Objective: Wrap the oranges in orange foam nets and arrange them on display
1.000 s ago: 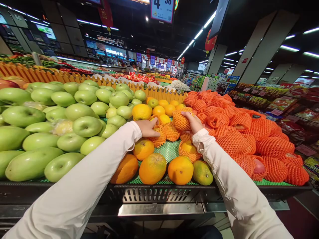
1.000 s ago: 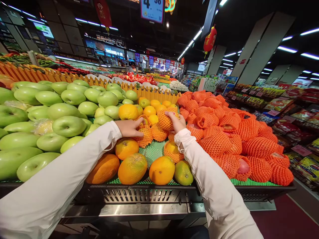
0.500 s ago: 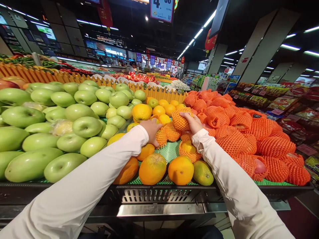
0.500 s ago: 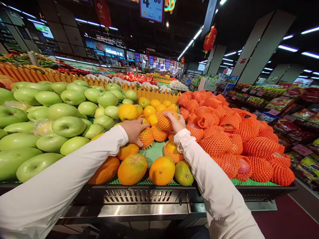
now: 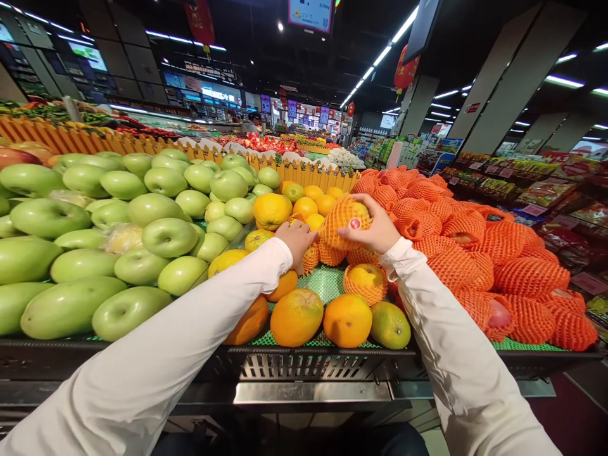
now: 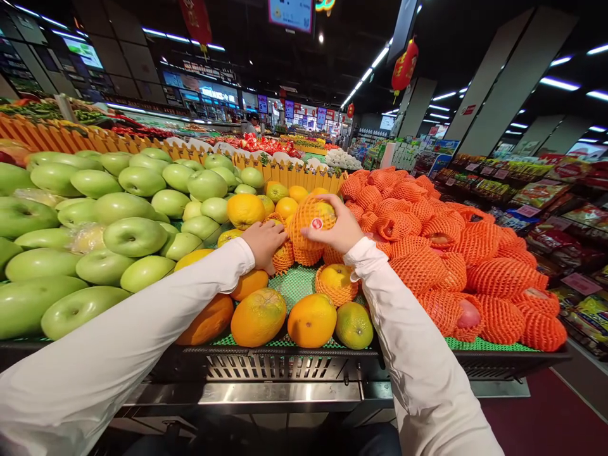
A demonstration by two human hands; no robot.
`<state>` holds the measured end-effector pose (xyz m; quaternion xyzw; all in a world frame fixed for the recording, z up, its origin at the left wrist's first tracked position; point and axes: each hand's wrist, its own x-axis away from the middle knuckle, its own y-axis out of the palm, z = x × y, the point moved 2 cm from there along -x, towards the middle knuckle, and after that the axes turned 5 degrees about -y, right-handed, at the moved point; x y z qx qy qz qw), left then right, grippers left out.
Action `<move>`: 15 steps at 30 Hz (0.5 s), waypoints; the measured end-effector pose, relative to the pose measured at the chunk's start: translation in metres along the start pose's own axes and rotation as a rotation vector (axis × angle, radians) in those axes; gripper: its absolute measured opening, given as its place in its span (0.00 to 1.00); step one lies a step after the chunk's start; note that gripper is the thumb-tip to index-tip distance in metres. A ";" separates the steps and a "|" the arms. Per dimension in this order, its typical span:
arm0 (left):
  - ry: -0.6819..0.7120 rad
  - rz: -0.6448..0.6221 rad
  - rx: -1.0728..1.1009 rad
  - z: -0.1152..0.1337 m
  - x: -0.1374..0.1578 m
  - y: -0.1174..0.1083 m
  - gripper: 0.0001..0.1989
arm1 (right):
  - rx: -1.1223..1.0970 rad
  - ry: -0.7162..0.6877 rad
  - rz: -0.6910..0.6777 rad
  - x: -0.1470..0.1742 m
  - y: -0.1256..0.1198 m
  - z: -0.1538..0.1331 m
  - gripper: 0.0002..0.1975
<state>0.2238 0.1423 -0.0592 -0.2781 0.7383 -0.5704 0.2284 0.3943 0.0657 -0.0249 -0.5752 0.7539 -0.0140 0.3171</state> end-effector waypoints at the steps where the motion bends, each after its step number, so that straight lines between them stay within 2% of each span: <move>1: -0.003 -0.014 0.021 -0.002 -0.001 0.002 0.45 | 0.063 -0.057 -0.145 0.002 0.000 -0.003 0.45; 4: 0.003 -0.047 0.093 -0.009 -0.006 0.008 0.47 | 0.258 -0.166 -0.539 0.011 0.010 0.000 0.43; 6: 0.026 -0.049 0.134 -0.014 -0.008 0.011 0.45 | 0.420 -0.227 -0.692 0.016 0.023 0.006 0.42; 10: 0.076 -0.036 0.168 -0.022 -0.011 0.014 0.39 | 0.677 -0.323 -0.801 0.023 0.045 0.017 0.43; 15: 0.135 -0.017 0.172 -0.027 -0.009 0.015 0.36 | 0.736 -0.339 -0.881 0.026 0.047 0.017 0.45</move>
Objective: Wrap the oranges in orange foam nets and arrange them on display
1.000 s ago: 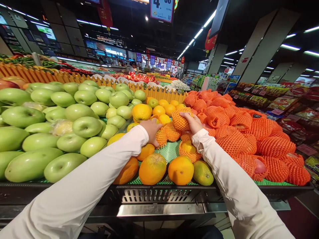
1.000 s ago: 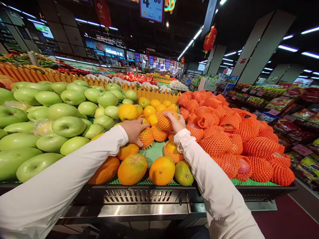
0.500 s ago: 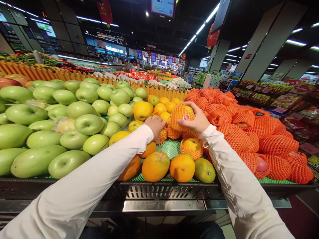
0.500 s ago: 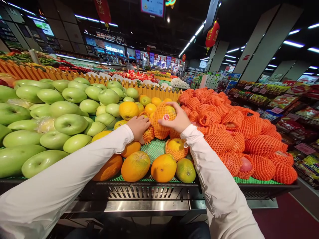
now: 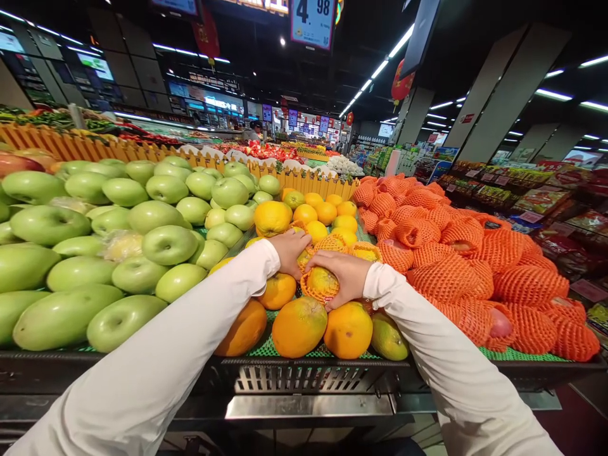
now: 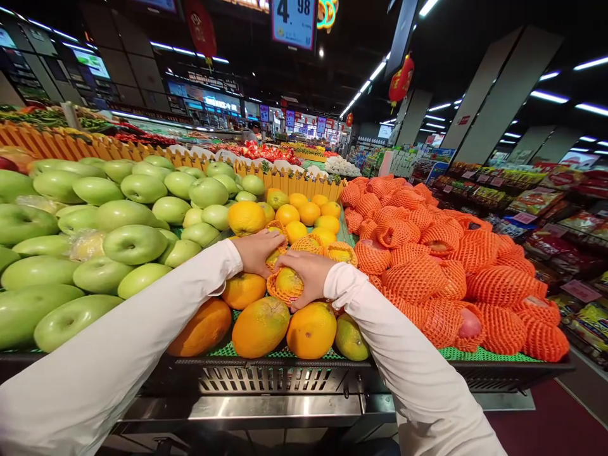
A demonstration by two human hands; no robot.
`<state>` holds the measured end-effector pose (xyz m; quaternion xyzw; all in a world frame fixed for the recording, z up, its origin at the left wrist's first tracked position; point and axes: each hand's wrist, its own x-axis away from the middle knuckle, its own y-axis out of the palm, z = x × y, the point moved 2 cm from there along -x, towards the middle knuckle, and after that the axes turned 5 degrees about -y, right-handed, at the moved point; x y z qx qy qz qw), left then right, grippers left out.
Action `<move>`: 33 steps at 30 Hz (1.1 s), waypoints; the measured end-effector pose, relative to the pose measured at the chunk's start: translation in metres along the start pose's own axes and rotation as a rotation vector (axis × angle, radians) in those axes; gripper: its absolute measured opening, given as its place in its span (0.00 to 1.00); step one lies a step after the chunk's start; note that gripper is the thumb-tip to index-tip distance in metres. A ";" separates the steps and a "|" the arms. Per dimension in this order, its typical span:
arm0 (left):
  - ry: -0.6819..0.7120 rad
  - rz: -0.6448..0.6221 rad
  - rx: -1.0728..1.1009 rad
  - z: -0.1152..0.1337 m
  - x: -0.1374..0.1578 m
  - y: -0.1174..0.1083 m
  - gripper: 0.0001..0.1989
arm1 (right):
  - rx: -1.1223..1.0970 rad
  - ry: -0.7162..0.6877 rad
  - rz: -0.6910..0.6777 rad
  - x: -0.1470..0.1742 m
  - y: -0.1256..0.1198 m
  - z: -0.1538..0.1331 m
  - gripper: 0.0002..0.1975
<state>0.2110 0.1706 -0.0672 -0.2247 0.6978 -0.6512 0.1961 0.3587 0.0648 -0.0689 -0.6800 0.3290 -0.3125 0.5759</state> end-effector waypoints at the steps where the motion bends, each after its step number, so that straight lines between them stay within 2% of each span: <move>1: 0.012 0.004 0.005 -0.001 0.001 -0.001 0.37 | 0.015 -0.001 0.000 0.001 -0.001 0.001 0.45; 5: 0.053 0.062 0.097 -0.004 0.009 -0.013 0.31 | 0.038 -0.006 0.048 0.010 -0.007 0.003 0.44; 8: 0.065 0.260 0.135 -0.003 0.016 -0.029 0.25 | -0.013 0.010 0.040 0.014 -0.010 0.002 0.40; 10: -0.062 0.457 0.098 -0.005 0.020 -0.037 0.23 | -0.035 0.033 0.016 0.015 -0.011 0.002 0.41; 12: -0.313 0.588 0.064 -0.011 0.023 -0.039 0.24 | -0.060 0.069 0.003 0.013 -0.011 0.004 0.44; 14: -0.556 0.558 0.093 -0.021 0.023 -0.033 0.31 | -0.118 0.075 -0.001 0.012 -0.010 0.005 0.46; 15: -0.632 0.496 0.133 -0.026 0.022 -0.028 0.36 | -0.158 0.067 0.003 0.012 -0.010 0.006 0.46; 17: -0.694 0.393 0.229 -0.035 0.019 -0.020 0.43 | -0.243 0.070 0.034 0.012 -0.011 0.007 0.45; 20: -0.693 0.396 0.310 -0.039 0.017 -0.016 0.44 | -0.353 0.180 0.193 0.012 -0.017 0.009 0.41; 23: -0.704 0.478 0.349 -0.034 0.019 -0.020 0.43 | -0.417 0.290 0.542 0.013 -0.025 0.012 0.33; 26: -0.630 0.653 0.404 -0.022 0.022 -0.027 0.42 | -0.397 0.339 0.826 0.014 -0.028 0.017 0.27; 29: -0.427 0.829 0.464 -0.009 0.022 -0.033 0.42 | -0.300 0.324 0.891 0.013 -0.026 0.021 0.32; 33: -0.184 0.865 0.523 0.011 0.023 -0.035 0.46 | -0.157 0.229 0.860 0.009 -0.023 0.018 0.45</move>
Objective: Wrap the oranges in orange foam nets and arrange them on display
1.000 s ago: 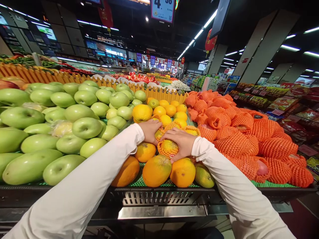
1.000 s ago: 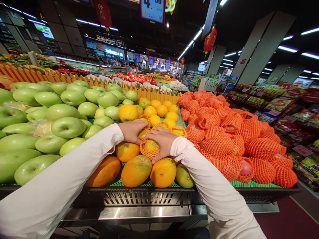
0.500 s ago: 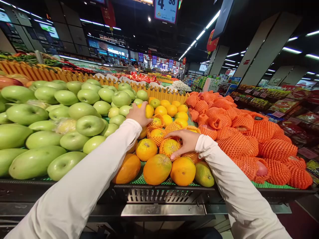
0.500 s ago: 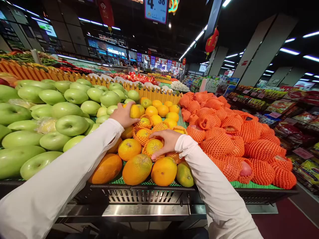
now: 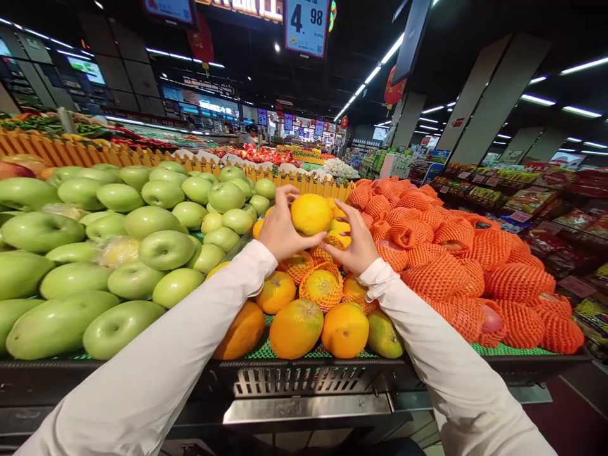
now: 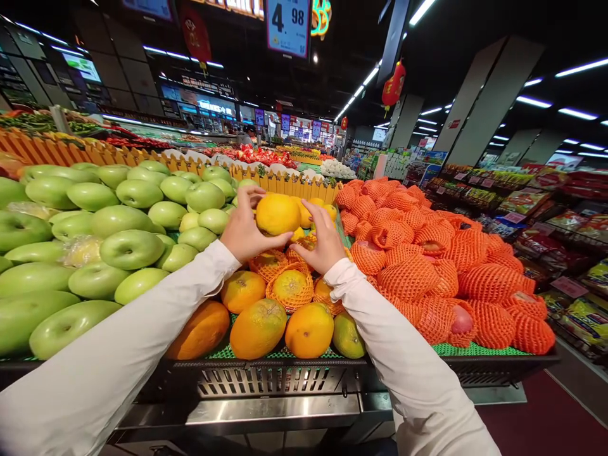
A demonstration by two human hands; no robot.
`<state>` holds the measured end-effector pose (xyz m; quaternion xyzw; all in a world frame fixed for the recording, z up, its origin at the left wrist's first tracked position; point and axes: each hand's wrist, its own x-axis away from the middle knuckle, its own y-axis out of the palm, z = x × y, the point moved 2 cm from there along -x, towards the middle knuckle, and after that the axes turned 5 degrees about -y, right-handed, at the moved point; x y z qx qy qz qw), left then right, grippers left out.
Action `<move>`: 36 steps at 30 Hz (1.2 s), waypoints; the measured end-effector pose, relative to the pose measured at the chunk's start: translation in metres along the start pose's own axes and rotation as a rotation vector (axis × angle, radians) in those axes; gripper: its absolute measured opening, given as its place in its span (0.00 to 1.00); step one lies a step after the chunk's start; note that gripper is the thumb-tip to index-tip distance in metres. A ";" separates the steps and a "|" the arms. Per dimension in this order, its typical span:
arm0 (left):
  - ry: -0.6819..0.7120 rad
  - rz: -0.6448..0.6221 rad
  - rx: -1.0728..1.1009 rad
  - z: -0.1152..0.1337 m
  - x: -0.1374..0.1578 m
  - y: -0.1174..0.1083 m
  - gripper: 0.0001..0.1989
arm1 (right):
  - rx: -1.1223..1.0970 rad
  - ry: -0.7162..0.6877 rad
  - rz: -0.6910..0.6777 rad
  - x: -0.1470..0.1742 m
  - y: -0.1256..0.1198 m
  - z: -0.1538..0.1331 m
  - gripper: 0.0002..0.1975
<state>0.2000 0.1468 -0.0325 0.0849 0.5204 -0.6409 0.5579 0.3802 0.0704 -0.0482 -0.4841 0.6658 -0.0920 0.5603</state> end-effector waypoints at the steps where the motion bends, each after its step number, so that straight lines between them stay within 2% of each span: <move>1: 0.062 -0.030 -0.003 0.005 0.002 0.001 0.45 | 0.024 -0.037 0.006 0.000 0.000 -0.002 0.46; 5: 0.290 -0.133 -0.080 0.019 0.009 -0.001 0.40 | 0.107 -0.178 0.053 0.001 -0.002 -0.011 0.44; 9: 0.343 -0.075 0.023 0.019 0.009 -0.005 0.39 | 0.076 -0.167 0.056 0.002 -0.003 -0.010 0.45; 14: 0.389 -0.031 0.150 0.009 0.006 0.002 0.36 | 0.096 -0.160 0.071 0.002 0.000 0.000 0.47; 16: 0.373 -0.030 0.166 0.006 0.006 0.004 0.35 | 0.091 -0.160 0.082 0.002 0.001 0.001 0.47; 19: 0.302 -0.059 0.154 0.005 0.006 0.005 0.33 | 0.040 -0.114 0.023 0.002 0.001 -0.002 0.48; 21: 0.231 -0.072 0.151 0.005 0.006 0.004 0.31 | -0.021 -0.073 -0.020 0.002 -0.001 -0.004 0.51; 24: 0.100 -0.070 0.195 0.002 0.005 0.002 0.29 | -0.147 -0.003 0.005 0.001 -0.005 -0.003 0.54; 27: 0.005 -0.068 0.283 0.000 0.005 0.006 0.28 | -0.208 0.006 -0.022 0.000 -0.008 -0.001 0.56; 30: -0.023 -0.142 0.413 0.002 0.006 0.015 0.31 | -0.123 -0.075 -0.110 -0.001 -0.010 -0.002 0.58; 32: 0.004 -0.228 0.480 0.005 0.008 0.020 0.32 | -0.002 -0.099 -0.122 -0.003 -0.015 -0.003 0.55; 34: 0.044 -0.305 0.500 0.008 0.008 0.020 0.32 | 0.132 -0.055 -0.155 -0.004 -0.023 -0.002 0.51; 36: 0.080 -0.324 0.469 0.008 0.007 0.017 0.29 | 0.241 0.044 -0.218 -0.006 -0.034 0.001 0.47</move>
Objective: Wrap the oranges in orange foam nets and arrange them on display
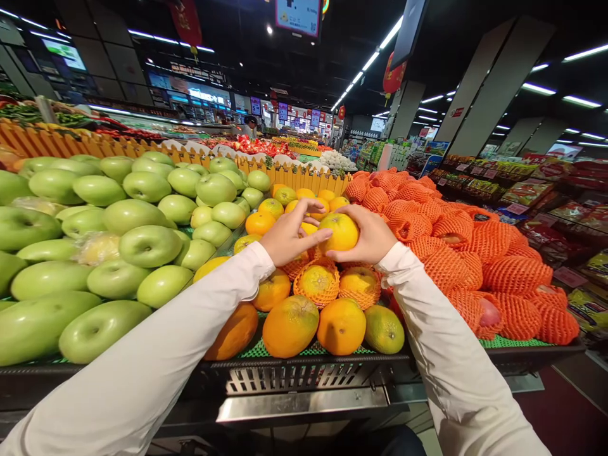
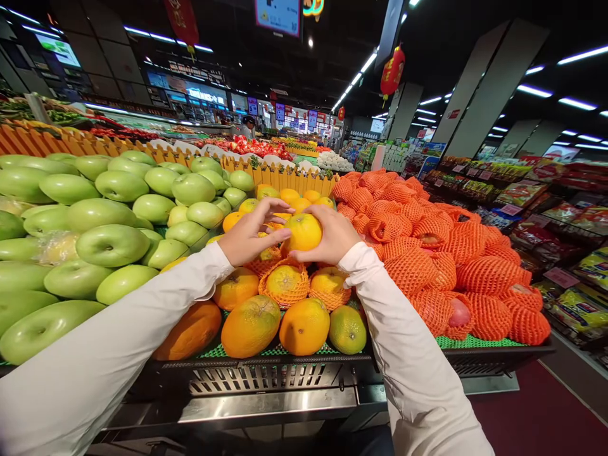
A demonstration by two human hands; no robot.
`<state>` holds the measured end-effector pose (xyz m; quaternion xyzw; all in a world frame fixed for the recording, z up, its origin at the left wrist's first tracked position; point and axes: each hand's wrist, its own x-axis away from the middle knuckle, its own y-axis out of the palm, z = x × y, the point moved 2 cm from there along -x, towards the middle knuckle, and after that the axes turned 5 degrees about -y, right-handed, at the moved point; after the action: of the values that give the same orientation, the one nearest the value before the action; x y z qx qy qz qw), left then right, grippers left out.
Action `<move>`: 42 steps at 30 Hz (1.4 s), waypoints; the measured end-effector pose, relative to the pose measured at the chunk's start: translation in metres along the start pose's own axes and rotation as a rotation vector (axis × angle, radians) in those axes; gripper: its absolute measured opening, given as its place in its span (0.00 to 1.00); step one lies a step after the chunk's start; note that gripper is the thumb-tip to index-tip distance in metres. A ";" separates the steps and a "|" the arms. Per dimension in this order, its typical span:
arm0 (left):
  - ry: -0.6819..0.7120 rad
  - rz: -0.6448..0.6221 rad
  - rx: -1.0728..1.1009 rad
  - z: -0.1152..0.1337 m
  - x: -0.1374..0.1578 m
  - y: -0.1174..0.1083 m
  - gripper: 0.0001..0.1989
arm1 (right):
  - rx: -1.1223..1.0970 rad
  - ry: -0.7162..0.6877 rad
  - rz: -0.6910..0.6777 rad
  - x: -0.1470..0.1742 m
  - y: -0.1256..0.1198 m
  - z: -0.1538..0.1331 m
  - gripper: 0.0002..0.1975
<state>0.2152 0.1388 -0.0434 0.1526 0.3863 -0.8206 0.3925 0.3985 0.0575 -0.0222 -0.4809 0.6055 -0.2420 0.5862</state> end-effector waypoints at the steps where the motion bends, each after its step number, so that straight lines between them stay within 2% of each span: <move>1: 0.016 0.012 -0.032 0.001 0.000 -0.003 0.28 | 0.033 0.052 -0.039 0.001 -0.005 0.003 0.45; 4: 0.067 0.091 -0.146 0.002 0.000 -0.010 0.25 | 0.064 0.147 -0.225 0.004 -0.011 0.013 0.46; 7: 0.097 0.111 -0.219 0.000 -0.001 -0.012 0.23 | 0.008 0.114 -0.388 0.006 -0.009 0.017 0.47; 11: 0.107 0.082 -0.254 -0.004 -0.002 -0.010 0.23 | -0.107 -0.036 -0.353 0.005 -0.005 0.018 0.49; 18: 0.107 0.075 -0.289 -0.007 -0.002 -0.012 0.23 | -0.071 0.025 -0.388 0.005 -0.001 0.029 0.46; 25: 0.100 0.058 -0.299 -0.007 -0.002 -0.011 0.23 | -0.170 -0.157 -0.358 0.002 0.004 0.030 0.46; 30: 0.086 0.047 -0.293 -0.007 -0.001 -0.011 0.24 | -0.180 -0.080 -0.395 0.002 0.004 0.032 0.46; 35: 0.079 0.034 -0.299 -0.009 -0.002 -0.011 0.23 | -0.219 0.093 -0.422 0.002 0.011 0.039 0.53; 39: 0.061 -0.038 -0.334 -0.014 -0.003 -0.010 0.23 | -0.180 0.085 -0.443 0.004 0.011 0.036 0.57; 42: 0.076 -0.070 -0.361 -0.017 -0.005 -0.009 0.23 | -0.119 0.056 -0.410 0.006 0.005 0.028 0.55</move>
<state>0.2102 0.1578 -0.0472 0.0970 0.5470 -0.7447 0.3699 0.4242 0.0625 -0.0350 -0.6209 0.5243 -0.3331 0.4781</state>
